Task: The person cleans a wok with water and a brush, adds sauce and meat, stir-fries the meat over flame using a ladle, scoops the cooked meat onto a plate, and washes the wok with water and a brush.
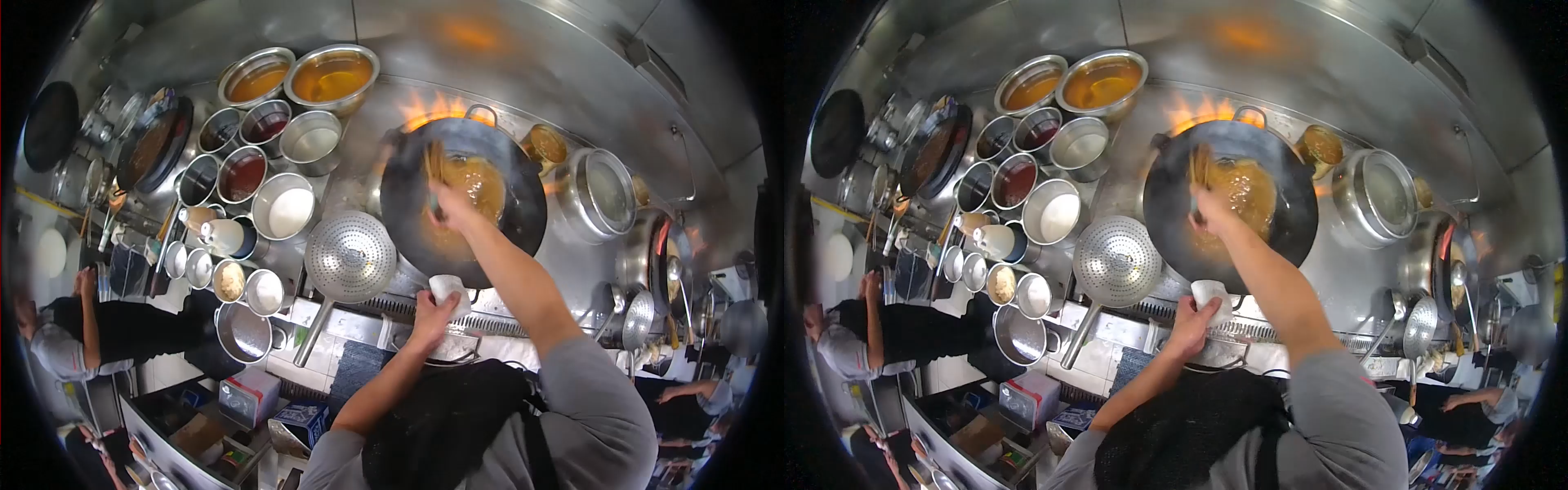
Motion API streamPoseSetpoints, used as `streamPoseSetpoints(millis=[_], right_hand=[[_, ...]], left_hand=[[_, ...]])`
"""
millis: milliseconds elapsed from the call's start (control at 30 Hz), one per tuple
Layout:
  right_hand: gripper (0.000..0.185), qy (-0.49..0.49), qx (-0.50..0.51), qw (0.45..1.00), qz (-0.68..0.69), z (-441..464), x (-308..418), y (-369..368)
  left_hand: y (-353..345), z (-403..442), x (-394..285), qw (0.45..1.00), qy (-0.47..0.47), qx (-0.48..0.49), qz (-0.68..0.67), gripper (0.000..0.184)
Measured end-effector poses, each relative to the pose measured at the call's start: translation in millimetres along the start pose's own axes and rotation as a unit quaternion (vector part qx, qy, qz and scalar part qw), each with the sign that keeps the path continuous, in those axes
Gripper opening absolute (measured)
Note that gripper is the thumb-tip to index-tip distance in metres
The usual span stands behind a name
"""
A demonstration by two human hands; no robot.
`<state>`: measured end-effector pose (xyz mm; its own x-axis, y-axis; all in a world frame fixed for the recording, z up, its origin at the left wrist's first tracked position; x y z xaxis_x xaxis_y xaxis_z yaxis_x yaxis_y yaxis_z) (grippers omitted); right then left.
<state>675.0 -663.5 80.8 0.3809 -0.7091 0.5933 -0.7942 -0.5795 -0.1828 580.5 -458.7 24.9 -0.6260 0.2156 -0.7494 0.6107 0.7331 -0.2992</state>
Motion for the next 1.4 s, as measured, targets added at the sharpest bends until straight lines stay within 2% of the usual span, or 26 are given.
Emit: streamPoseSetpoints(millis=[67,100,167,233,300,367,433,500,567,633,667,733,767,800,833,867,933,967,1000,1067,1133,1167,1233,1300,1367,1400], right_hand=[[0.031,0.169,-0.121,0.976,0.06,-5,38,-14],[0.031,0.165,-0.129,0.975,0.069,-18,25,-6],[0.04,0.169,-0.013,0.978,-0.121,-55,-6,0],[0.051,0.201,-0.028,0.897,-0.392,-111,-23,27],[0.065,0.252,-0.047,0.741,-0.62,-120,-52,91],[0.067,0.146,-0.089,0.674,-0.718,-166,-33,137],[0.061,0.159,-0.2,0.632,-0.732,-146,-9,200],[0.054,0.175,-0.233,0.651,-0.701,-111,29,191],[0.054,0.157,-0.273,0.655,-0.687,-39,17,174],[0.05,0.143,-0.227,0.678,-0.684,-63,6,108],[0.05,0.143,-0.228,0.679,-0.683,-74,-8,114],[0.05,0.155,-0.205,0.633,-0.73,-95,-36,139],[0.052,0.113,-0.229,0.633,-0.731,-100,-36,172],[0.055,0.171,-0.264,0.594,-0.741,-95,-33,207],[0.059,0.113,-0.295,0.587,-0.746,-108,-4,203],[0.063,0.181,-0.308,0.586,-0.727,-97,15,203],[0.066,0.23,-0.275,0.672,-0.648,-50,54,167],[0.066,0.199,-0.247,0.774,-0.548,-42,63,135],[0.066,0.165,-0.214,0.86,-0.433,-36,65,99],[0.065,0.211,-0.178,0.886,-0.371,-9,47,60],[0.067,0.169,-0.119,0.899,-0.387,-40,33,23],[0.068,0.164,-0.095,0.898,-0.397,-48,17,20],[0.068,0.157,-0.086,0.899,-0.4,-69,-14,39],[0.066,0.25,-0.034,0.773,-0.582,-107,-33,61],[0.067,0.121,-0.043,0.749,-0.649,-139,-34,116],[0.068,0.1,-0.079,0.752,-0.647,-147,-28,154]], left_hand=[[-2,5,-4,1.0,-0.015,0.008,-0.014,0.052],[2,2,0,0.999,-0.021,0.01,-0.026,0.057],[6,4,-5,0.999,-0.023,-0.008,0.046,0.049],[-2,-5,-14,0.994,0.033,0.098,-0.038,0.043],[-5,-10,-15,0.993,0.03,0.096,-0.055,0.034],[-4,-17,-20,0.995,0.045,0.032,-0.08,0.03],[0,-7,-3,0.994,0.053,0.045,-0.08,0.033],[3,-4,3,0.996,0.053,-0.007,-0.076,0.029],[-1,-11,-16,0.995,0.044,0.029,-0.09,0.029],[-11,-16,-26,0.991,0.034,0.065,-0.107,0.029],[-10,-18,-24,0.992,0.043,0.054,-0.101,0.031],[-5,-11,-21,0.988,0.055,0.085,-0.119,0.034],[-4,-11,-20,0.988,0.049,0.086,-0.115,0.033],[1,-6,-7,0.992,0.061,0.057,-0.092,0.034],[7,-1,6,0.994,0.074,0.027,-0.071,0.034],[-1,-10,-12,0.989,0.084,0.048,-0.109,0.032],[1,-9,-14,0.988,0.077,0.078,-0.112,0.036],[-3,-9,-15,0.985,0.067,0.107,-0.117,0.041],[3,1,6,0.989,0.063,0.057,-0.119,0.033],[3,-2,-7,0.988,0.075,0.072,-0.112,0.033],[-1,-12,-21,0.988,0.104,0.082,-0.074,0.031],[-4,-13,-22,0.987,0.113,0.096,-0.063,0.031],[1,-10,-16,0.987,0.14,0.036,-0.065,0.036],[1,0,-7,0.982,0.129,0.113,-0.084,0.041],[1,-3,-15,0.983,0.121,0.11,-0.087,0.042],[0,-6,-20,0.981,0.131,0.12,-0.078,0.043]])
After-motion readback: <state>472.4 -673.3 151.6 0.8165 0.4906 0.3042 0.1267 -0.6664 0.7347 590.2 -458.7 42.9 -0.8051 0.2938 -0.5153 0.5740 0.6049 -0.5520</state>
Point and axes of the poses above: each hand's wrist, its own z-axis towards the middle knuckle, its own y-axis out of the back of the hand, x = y × z, the point moved 6 cm from there along z, towards the middle knuckle, and after that the axes turned 9 degrees about z, right-handed, at the moved point
